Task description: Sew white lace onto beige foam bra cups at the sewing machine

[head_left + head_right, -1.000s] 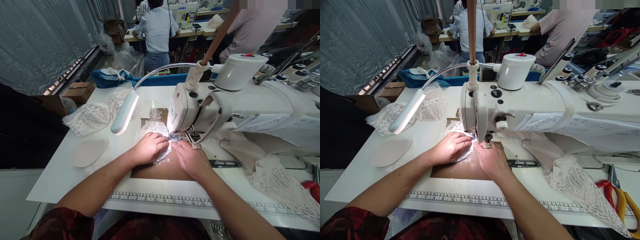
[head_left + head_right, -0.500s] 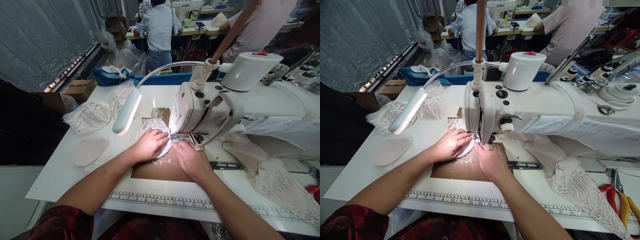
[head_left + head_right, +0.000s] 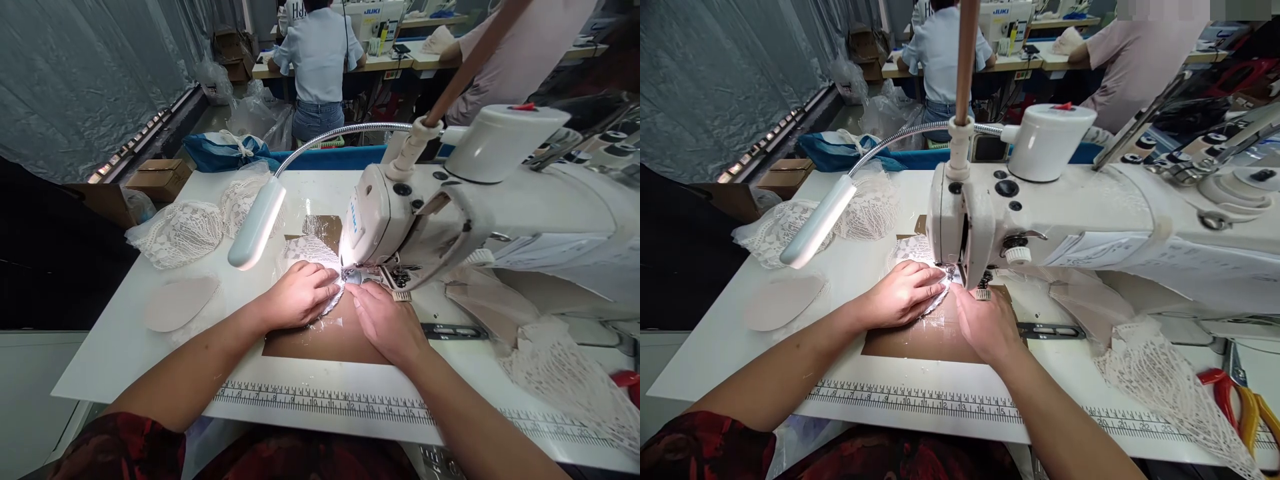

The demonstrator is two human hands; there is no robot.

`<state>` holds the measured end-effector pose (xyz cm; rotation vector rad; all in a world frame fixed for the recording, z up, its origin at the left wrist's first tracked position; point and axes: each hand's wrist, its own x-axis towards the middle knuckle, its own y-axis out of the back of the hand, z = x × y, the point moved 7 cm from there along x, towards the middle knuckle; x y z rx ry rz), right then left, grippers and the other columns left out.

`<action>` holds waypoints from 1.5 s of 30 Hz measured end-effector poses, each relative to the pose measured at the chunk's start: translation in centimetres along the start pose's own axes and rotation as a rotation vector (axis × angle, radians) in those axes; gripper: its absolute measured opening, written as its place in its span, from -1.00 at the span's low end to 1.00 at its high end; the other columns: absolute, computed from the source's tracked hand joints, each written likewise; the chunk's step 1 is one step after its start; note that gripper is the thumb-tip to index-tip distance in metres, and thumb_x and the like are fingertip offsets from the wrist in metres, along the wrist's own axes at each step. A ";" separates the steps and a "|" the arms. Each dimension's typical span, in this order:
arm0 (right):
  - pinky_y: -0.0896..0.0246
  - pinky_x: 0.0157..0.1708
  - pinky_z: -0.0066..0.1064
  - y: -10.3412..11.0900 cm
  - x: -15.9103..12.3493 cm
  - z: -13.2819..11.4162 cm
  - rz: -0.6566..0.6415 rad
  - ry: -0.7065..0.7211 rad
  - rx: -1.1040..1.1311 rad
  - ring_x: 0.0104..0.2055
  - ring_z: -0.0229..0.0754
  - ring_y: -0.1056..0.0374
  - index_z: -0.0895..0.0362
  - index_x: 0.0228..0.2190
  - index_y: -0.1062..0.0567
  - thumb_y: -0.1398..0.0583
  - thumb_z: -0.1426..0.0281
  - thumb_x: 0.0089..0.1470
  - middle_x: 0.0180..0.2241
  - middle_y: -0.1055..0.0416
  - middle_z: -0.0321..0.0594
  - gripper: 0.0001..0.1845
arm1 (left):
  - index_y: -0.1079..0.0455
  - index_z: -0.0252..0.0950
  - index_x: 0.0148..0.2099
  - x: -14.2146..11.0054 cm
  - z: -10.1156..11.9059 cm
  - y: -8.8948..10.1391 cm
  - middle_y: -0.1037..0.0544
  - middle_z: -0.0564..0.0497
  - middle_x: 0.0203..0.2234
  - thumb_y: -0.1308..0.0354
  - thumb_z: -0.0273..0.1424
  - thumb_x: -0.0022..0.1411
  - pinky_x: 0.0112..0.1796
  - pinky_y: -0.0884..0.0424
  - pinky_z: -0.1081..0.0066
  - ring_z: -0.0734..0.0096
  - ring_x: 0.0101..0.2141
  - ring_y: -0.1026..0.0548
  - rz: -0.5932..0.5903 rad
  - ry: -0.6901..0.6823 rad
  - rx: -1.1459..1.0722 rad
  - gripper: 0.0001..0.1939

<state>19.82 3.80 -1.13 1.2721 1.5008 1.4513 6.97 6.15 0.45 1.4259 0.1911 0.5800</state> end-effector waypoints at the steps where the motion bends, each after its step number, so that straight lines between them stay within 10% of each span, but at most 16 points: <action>1: -0.09 -0.40 -0.39 0.1 0.0 -0.2 0.011 0.021 0.008 -0.29 -0.18 -0.38 0.05 -0.03 -0.48 -0.01 0.45 0.16 -0.23 -0.52 -0.20 -0.60 | -0.36 -0.31 0.09 0.0 0.1 0.0 -0.41 -0.20 0.06 0.03 -0.34 0.34 -0.05 -0.29 0.15 0.15 -0.02 -0.35 0.002 -0.016 -0.010 -0.66; 45: -0.20 -0.30 -0.39 0.2 -0.2 -0.4 0.096 0.105 0.074 -0.21 -0.13 -0.40 0.13 -0.10 -0.53 -0.02 0.48 0.15 -0.22 -0.53 -0.17 -0.63 | -0.42 -0.33 -0.03 0.0 -0.8 0.2 -0.50 -0.12 -0.06 0.04 -0.36 0.36 -0.10 -0.34 0.25 0.25 -0.10 -0.40 0.140 0.049 -0.080 -0.73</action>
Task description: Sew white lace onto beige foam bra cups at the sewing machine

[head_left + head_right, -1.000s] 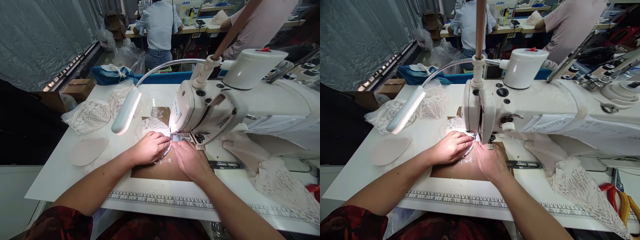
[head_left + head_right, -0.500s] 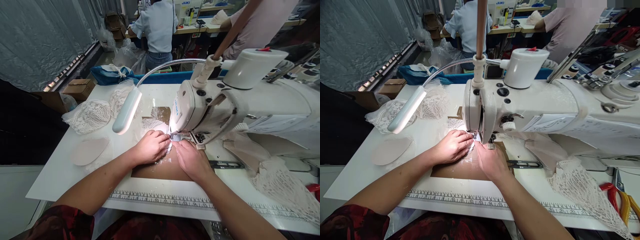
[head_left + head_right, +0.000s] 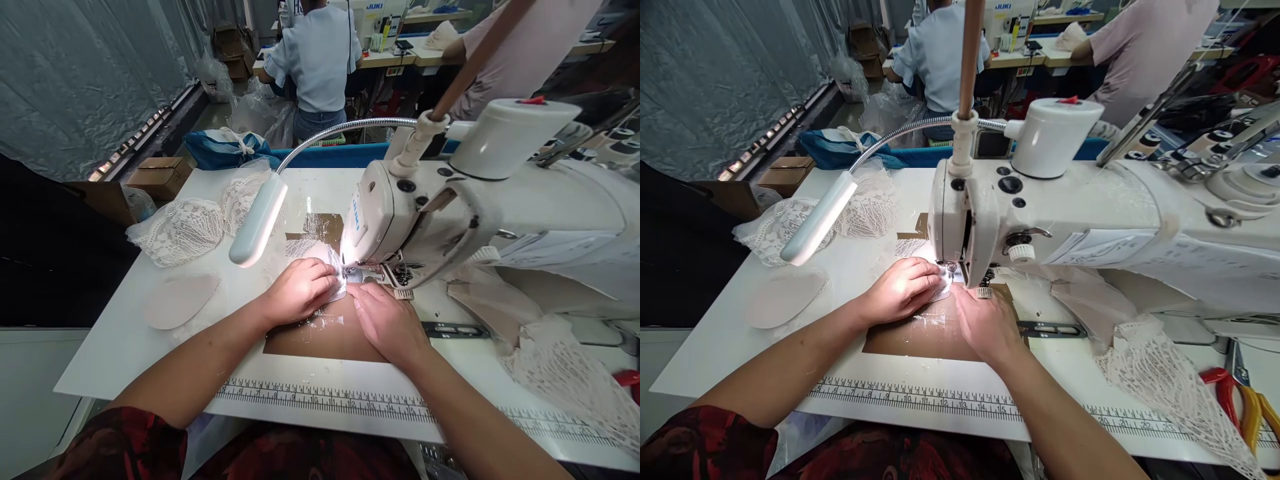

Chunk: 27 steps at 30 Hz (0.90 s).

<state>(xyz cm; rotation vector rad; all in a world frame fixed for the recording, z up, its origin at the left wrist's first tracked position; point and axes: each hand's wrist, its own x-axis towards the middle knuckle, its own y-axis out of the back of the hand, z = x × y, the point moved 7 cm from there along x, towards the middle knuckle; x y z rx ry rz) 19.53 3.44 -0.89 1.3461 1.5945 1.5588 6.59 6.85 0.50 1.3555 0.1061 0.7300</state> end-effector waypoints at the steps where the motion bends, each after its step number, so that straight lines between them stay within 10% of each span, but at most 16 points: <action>1: -0.19 -0.28 -0.39 0.1 -0.1 -0.1 0.013 0.023 0.005 -0.20 -0.14 -0.39 0.13 -0.10 -0.53 -0.02 0.49 0.15 -0.21 -0.53 -0.17 -0.63 | -0.42 -0.31 -0.03 0.0 0.1 -0.1 -0.51 -0.11 -0.07 0.04 -0.37 0.36 -0.10 -0.34 0.25 0.26 -0.11 -0.40 -0.003 -0.028 0.003 -0.73; 8: -0.09 -0.40 -0.42 0.2 -0.4 -0.8 0.021 0.123 -0.037 -0.35 -0.19 -0.30 0.12 -0.12 -0.54 -0.05 0.57 0.06 -0.37 -0.49 -0.22 -0.60 | -0.46 -0.28 -0.05 -0.3 1.0 -1.0 -0.53 -0.08 -0.04 0.05 -0.46 0.37 -0.11 -0.36 0.25 0.28 -0.08 -0.42 -0.068 -0.174 0.028 -0.73; 27: -0.06 -0.42 -0.39 0.0 0.0 -0.5 0.018 0.038 -0.060 -0.35 -0.19 -0.29 0.07 -0.05 -0.51 -0.03 0.53 0.13 -0.36 -0.49 -0.22 -0.58 | -0.44 -0.33 -0.01 0.3 -0.8 -0.2 -0.51 -0.14 -0.05 0.04 -0.34 0.33 -0.09 -0.34 0.17 0.16 -0.07 -0.39 -0.010 0.066 0.091 -0.69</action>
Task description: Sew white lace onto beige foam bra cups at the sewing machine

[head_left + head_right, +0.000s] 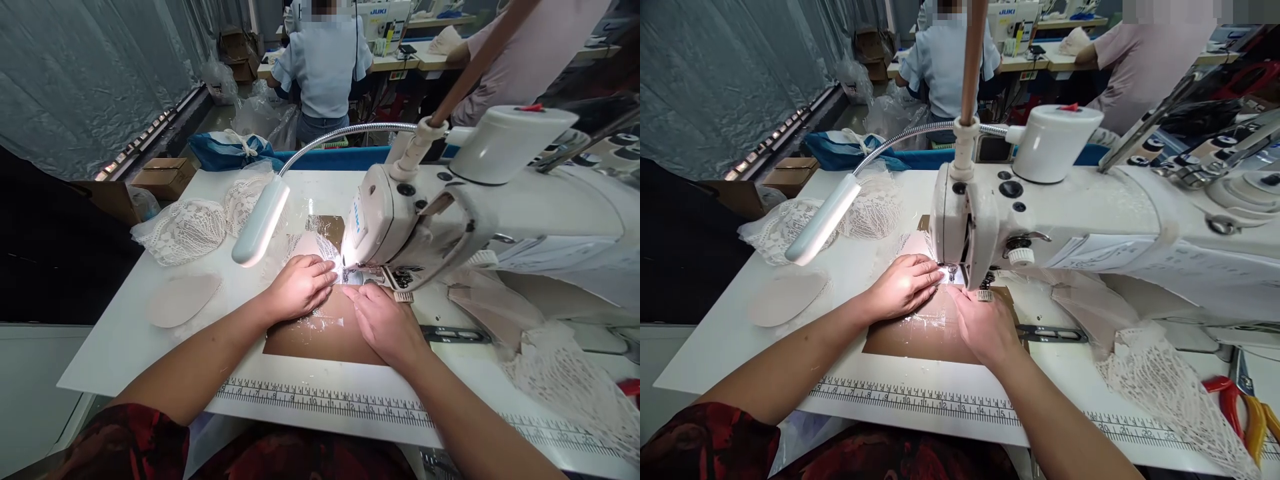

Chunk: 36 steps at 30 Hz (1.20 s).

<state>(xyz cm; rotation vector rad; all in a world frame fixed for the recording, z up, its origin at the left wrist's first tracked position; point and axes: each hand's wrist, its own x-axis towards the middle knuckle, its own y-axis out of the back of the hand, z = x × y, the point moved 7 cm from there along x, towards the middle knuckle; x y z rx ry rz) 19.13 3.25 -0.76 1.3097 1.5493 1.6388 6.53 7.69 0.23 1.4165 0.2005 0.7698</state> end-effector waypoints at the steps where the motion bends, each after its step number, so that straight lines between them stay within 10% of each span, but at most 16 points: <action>1: -0.07 -0.41 -0.39 0.1 0.0 0.0 0.004 0.004 0.012 -0.34 -0.19 -0.30 0.07 -0.04 -0.51 -0.02 0.53 0.13 -0.34 -0.49 -0.22 -0.58 | -0.44 -0.33 -0.01 0.0 -0.1 0.0 -0.51 -0.14 -0.04 0.04 -0.34 0.33 -0.08 -0.34 0.16 0.14 -0.06 -0.38 0.003 0.011 0.014 -0.68; 16: -0.20 -0.35 -0.37 -0.3 0.2 0.3 -0.064 0.037 0.047 -0.34 -0.17 -0.39 0.10 -0.07 -0.50 0.00 0.47 0.18 -0.36 -0.47 -0.20 -0.63 | -0.39 -0.31 -0.01 -0.6 -3.1 0.6 -0.44 -0.15 -0.02 0.05 -0.32 0.30 -0.08 -0.32 0.11 0.08 -0.05 -0.35 -0.004 0.297 0.155 -0.69; 22: -0.25 -0.33 -0.34 -0.4 0.0 0.5 0.005 0.097 0.043 -0.34 -0.16 -0.40 0.10 -0.07 -0.49 0.02 0.44 0.19 -0.34 -0.46 -0.19 -0.63 | -0.33 -0.32 0.05 -2.4 -2.8 4.5 -0.39 -0.20 0.02 0.00 -0.22 0.28 -0.11 -0.35 0.16 0.05 -0.02 -0.36 -0.192 0.414 0.124 -0.61; 26: -0.25 -0.37 -0.33 -0.7 -0.1 0.6 0.025 0.137 0.033 -0.37 -0.16 -0.39 0.12 -0.08 -0.49 0.03 0.41 0.20 -0.36 -0.46 -0.19 -0.63 | -0.32 -0.37 0.00 -7.6 -4.3 9.8 -0.42 -0.24 -0.02 0.09 -0.17 0.31 -0.09 -0.32 0.10 0.00 -0.03 -0.37 -0.153 0.636 0.243 -0.59; 29: -0.25 -0.34 -0.31 -0.8 -0.3 0.6 0.037 0.143 0.027 -0.36 -0.14 -0.40 0.13 -0.10 -0.50 0.03 0.42 0.19 -0.36 -0.46 -0.17 -0.63 | -0.33 -0.46 -0.09 -15.2 -7.0 12.5 -0.45 -0.36 -0.13 0.07 -0.15 0.27 -0.10 -0.29 -0.01 -0.15 -0.05 -0.36 -0.132 1.061 0.452 -0.56; 33: -0.25 -0.33 -0.29 -0.9 -0.3 0.6 0.041 0.132 0.032 -0.33 -0.13 -0.41 0.12 -0.09 -0.50 0.02 0.46 0.15 -0.34 -0.47 -0.16 -0.62 | -0.32 -0.38 -0.21 -22.8 -7.4 11.3 -0.46 -0.23 -0.24 0.08 -0.16 0.24 -0.19 -0.34 0.12 -0.03 -0.14 -0.41 -0.138 1.215 0.304 -0.64; 36: -0.26 -0.31 -0.28 -0.8 -0.2 0.6 0.030 0.112 0.042 -0.31 -0.12 -0.41 0.12 -0.08 -0.50 0.01 0.47 0.14 -0.33 -0.47 -0.17 -0.61 | -0.24 -0.28 -0.24 -23.1 -5.1 9.7 -0.41 0.00 -0.40 0.03 -0.12 0.22 -0.37 -0.35 0.35 0.28 -0.36 -0.42 0.117 1.102 -0.225 -0.69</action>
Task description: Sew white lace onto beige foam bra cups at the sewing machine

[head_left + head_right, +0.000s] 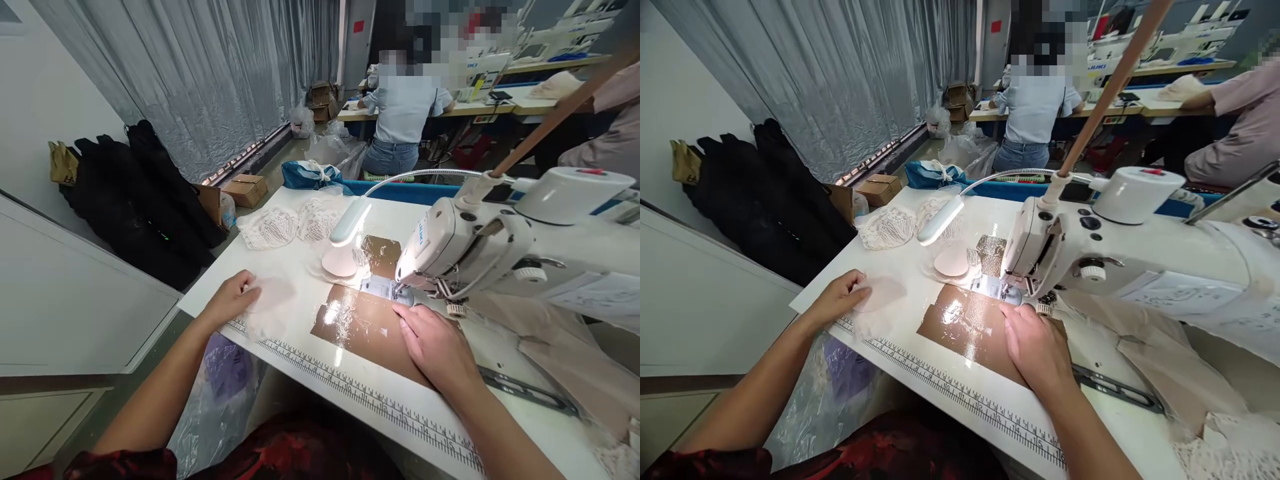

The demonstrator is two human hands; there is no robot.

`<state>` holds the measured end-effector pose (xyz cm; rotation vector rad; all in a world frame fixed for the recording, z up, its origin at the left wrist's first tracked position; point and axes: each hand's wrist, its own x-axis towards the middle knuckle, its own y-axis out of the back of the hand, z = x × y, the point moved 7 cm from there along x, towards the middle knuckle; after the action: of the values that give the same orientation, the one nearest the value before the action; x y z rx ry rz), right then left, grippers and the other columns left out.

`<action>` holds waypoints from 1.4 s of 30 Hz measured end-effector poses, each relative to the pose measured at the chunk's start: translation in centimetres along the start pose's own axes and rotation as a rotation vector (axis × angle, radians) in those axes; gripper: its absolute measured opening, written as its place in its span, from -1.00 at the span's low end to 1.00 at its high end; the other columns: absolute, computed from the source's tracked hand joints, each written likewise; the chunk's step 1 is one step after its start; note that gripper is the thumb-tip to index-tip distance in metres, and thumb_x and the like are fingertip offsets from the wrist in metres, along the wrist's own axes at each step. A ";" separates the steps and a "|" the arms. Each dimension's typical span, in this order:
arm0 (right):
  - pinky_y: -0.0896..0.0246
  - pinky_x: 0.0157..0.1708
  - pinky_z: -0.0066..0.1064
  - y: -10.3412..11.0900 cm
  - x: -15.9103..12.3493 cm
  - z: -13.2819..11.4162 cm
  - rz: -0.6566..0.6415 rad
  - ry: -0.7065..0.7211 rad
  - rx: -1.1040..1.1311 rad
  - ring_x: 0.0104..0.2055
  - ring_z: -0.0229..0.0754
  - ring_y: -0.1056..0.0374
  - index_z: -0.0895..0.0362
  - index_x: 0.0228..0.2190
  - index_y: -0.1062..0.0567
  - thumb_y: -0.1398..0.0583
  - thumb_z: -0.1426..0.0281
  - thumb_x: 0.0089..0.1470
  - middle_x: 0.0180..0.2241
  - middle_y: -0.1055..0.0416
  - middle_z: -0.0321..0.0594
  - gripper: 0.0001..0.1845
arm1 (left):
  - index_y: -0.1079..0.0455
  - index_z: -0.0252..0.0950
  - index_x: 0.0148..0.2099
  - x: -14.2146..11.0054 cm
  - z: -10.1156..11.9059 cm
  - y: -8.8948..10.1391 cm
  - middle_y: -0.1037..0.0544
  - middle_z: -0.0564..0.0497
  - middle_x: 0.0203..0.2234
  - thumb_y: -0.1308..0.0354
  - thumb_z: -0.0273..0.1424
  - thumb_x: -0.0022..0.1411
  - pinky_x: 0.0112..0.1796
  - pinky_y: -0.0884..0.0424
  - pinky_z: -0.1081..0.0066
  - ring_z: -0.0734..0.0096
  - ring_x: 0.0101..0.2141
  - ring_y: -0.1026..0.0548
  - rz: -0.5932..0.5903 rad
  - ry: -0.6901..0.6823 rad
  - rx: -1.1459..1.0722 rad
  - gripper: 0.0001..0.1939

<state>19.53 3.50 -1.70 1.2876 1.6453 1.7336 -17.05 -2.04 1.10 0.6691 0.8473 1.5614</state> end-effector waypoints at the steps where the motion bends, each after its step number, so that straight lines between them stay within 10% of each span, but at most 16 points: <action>1: -0.25 -0.31 -0.28 0.1 0.0 0.0 -0.006 -0.008 0.006 -0.30 -0.11 -0.41 0.12 -0.08 -0.50 0.01 0.46 0.15 -0.34 -0.47 -0.17 -0.61 | -0.21 -0.26 -0.25 -0.5 1.2 -1.1 -0.40 0.05 -0.44 -0.01 -0.10 0.20 -0.43 -0.33 0.41 0.36 -0.43 -0.40 -0.078 -0.035 -0.208 -0.69; 6: -0.26 -0.29 -0.35 1.7 -0.1 0.0 0.057 -0.091 0.238 -0.27 -0.16 -0.41 0.11 -0.14 -0.51 -0.02 0.38 0.20 -0.30 -0.49 -0.22 -0.68 | -0.22 -0.25 0.00 -0.7 11.6 -7.4 -0.47 -0.05 -0.19 -0.14 -0.28 0.16 -0.32 -0.41 0.41 0.33 -0.26 -0.47 -0.537 -0.336 -0.622 -0.63; 11: -0.23 -0.35 -0.43 3.2 -0.8 -0.6 0.105 -0.029 0.528 -0.37 -0.24 -0.36 0.11 -0.36 -0.54 -0.05 0.34 0.20 -0.44 -0.47 -0.25 -0.73 | -0.28 -0.27 0.06 2.5 17.0 -12.4 -0.44 -0.10 -0.02 -0.10 -0.47 0.06 -0.05 -0.39 0.24 0.18 -0.03 -0.42 -0.445 -0.546 -0.274 -0.54; 18: -0.05 -0.39 -0.44 1.6 -0.7 -2.0 -0.112 0.084 0.327 -0.41 -0.25 -0.27 0.12 -0.37 -0.56 -0.03 0.37 0.21 -0.51 -0.38 -0.25 -0.69 | -0.36 -0.32 -0.12 5.2 17.8 -12.1 -0.50 -0.03 -0.37 -0.04 -0.34 0.20 -0.40 -0.40 0.35 0.29 -0.40 -0.46 -0.183 -0.531 0.106 -0.77; 21: -0.02 -0.40 -0.44 1.6 -0.7 -2.1 -0.110 0.069 0.323 -0.42 -0.26 -0.25 0.13 -0.39 -0.54 -0.03 0.38 0.21 -0.51 -0.38 -0.27 -0.70 | -0.38 -0.33 -0.14 3.9 19.5 -11.0 -0.49 -0.10 -0.28 0.01 -0.41 0.25 -0.33 -0.39 0.33 0.26 -0.29 -0.45 -0.043 -0.733 0.247 -0.80; 26: -0.05 -0.39 -0.43 1.9 -0.6 -1.6 -0.058 0.009 0.299 -0.40 -0.24 -0.26 0.13 -0.45 -0.53 -0.04 0.35 0.21 -0.49 -0.39 -0.25 -0.69 | -0.44 -0.35 -0.16 1.2 21.0 -13.7 -0.52 -0.14 -0.23 0.04 -0.41 0.30 -0.23 -0.39 0.26 0.25 -0.26 -0.45 -0.170 -1.003 0.345 -0.76; 42: -0.17 -0.25 -0.33 0.5 0.1 -0.3 -0.204 -0.152 0.109 -0.23 -0.11 -0.37 0.14 -0.03 -0.46 -0.04 0.34 0.20 -0.24 -0.47 -0.15 -0.64 | -0.24 -0.43 0.19 2.7 20.8 -15.0 -0.31 -0.20 0.16 0.01 -0.20 0.29 -0.02 -0.34 0.13 0.07 0.06 -0.32 -0.316 -1.002 0.449 -0.47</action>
<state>19.38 3.26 -1.16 1.2189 1.7358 1.4102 7.87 4.62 0.63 1.3975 0.4771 0.5846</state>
